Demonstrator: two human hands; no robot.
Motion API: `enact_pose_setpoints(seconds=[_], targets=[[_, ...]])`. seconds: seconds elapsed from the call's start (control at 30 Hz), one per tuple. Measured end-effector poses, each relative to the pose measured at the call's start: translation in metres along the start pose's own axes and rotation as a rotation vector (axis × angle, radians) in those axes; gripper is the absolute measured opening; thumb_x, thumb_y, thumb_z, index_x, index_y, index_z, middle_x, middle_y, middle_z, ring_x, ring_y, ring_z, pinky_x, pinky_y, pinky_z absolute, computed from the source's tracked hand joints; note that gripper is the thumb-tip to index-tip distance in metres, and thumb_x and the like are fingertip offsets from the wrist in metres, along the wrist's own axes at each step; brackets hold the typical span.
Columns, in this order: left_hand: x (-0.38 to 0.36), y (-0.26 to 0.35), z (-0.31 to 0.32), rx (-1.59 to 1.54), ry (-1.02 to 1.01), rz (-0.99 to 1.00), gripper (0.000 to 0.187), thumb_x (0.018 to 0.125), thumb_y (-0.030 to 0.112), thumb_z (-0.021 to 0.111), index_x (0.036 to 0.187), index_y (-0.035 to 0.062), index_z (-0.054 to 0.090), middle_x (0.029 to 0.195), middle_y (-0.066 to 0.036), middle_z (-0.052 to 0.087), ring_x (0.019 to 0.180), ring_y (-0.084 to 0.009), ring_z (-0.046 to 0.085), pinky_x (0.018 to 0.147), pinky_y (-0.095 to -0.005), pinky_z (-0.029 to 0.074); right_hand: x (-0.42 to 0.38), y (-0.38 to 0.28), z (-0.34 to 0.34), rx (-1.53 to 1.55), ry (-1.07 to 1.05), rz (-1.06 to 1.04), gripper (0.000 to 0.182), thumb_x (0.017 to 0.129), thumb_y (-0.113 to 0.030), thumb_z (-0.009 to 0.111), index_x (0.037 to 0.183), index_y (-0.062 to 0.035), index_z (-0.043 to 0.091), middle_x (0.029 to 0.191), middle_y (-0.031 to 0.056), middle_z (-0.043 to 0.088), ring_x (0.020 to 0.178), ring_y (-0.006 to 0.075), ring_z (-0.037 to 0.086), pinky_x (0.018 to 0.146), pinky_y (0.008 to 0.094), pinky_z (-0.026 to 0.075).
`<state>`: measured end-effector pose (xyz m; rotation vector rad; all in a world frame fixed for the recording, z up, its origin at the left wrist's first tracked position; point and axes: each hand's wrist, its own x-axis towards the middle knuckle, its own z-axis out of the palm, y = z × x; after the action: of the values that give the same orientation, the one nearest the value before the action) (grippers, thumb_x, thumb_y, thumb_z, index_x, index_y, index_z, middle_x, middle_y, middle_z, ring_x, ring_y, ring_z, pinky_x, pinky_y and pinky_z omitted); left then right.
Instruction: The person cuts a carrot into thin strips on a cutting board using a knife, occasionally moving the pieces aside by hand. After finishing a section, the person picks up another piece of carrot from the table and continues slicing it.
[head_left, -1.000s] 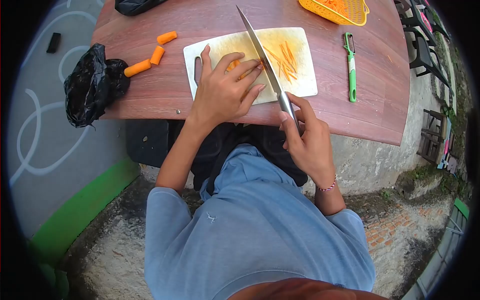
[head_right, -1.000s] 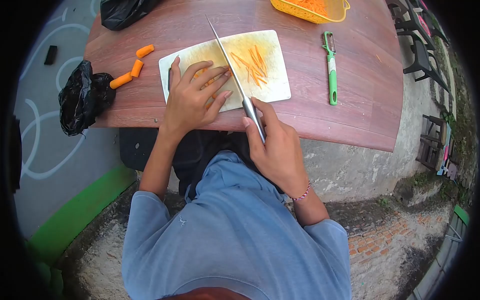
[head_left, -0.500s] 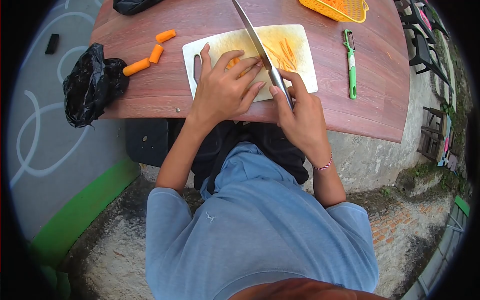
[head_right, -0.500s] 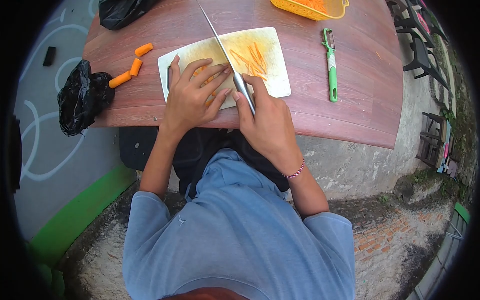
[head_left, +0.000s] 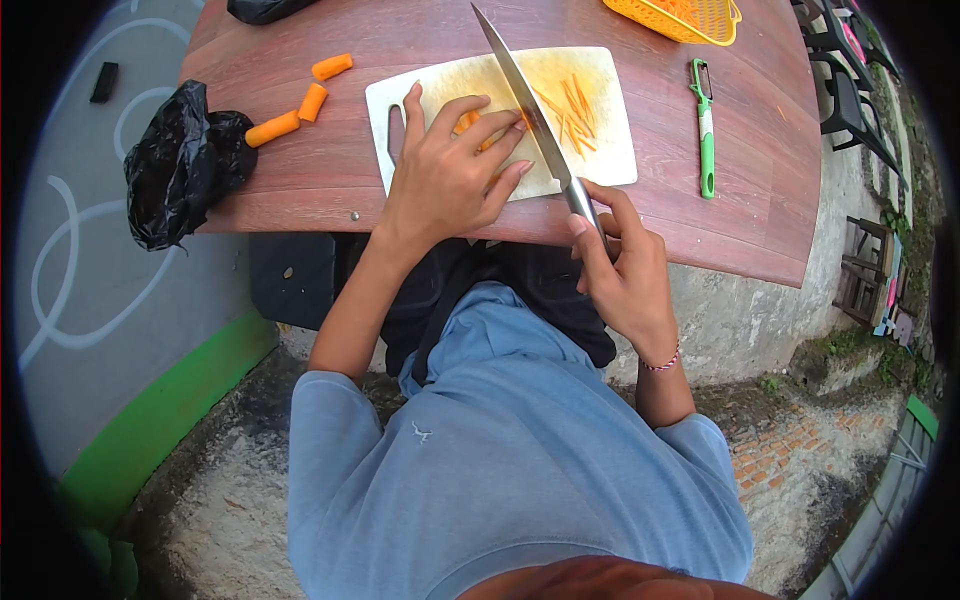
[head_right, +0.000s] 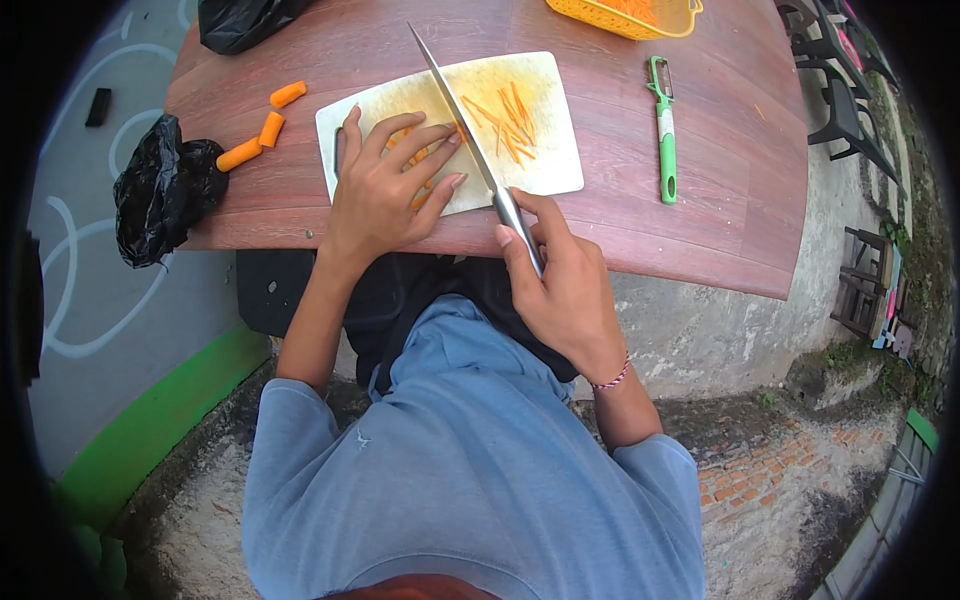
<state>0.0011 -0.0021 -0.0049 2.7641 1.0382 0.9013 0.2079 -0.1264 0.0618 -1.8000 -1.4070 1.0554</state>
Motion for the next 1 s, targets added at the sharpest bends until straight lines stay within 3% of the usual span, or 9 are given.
enact_pose_setpoints(seconds=[0.7,1.0], targets=[[0.0,-0.001,0.001,-0.003,-0.007,0.015,0.034,0.095,0.034,0.077,0.118,0.011,0.083,0.127,0.001,0.075,0.126,-0.0267,0.065,0.115,-0.0789,0.029,0.009,-0.013,0.008,-0.051,0.011,0.021,0.036,0.107,-0.02,0.067,0.138,-0.0033,0.061,0.075,0.0242,0.069,0.069,0.0451,0.072,0.06,0.0486,0.051],[0.0,0.0,0.001,0.004,0.004,0.016,0.034,0.095,0.035,0.077,0.12,0.0117,0.083,0.125,0.002,0.075,0.125,-0.026,0.065,0.114,-0.0789,0.029,0.039,-0.014,0.019,-0.134,0.106,-0.166,0.032,0.106,-0.019,0.067,0.134,-0.0029,0.061,0.066,0.0217,0.062,0.062,0.0457,0.067,0.057,0.0494,0.048]])
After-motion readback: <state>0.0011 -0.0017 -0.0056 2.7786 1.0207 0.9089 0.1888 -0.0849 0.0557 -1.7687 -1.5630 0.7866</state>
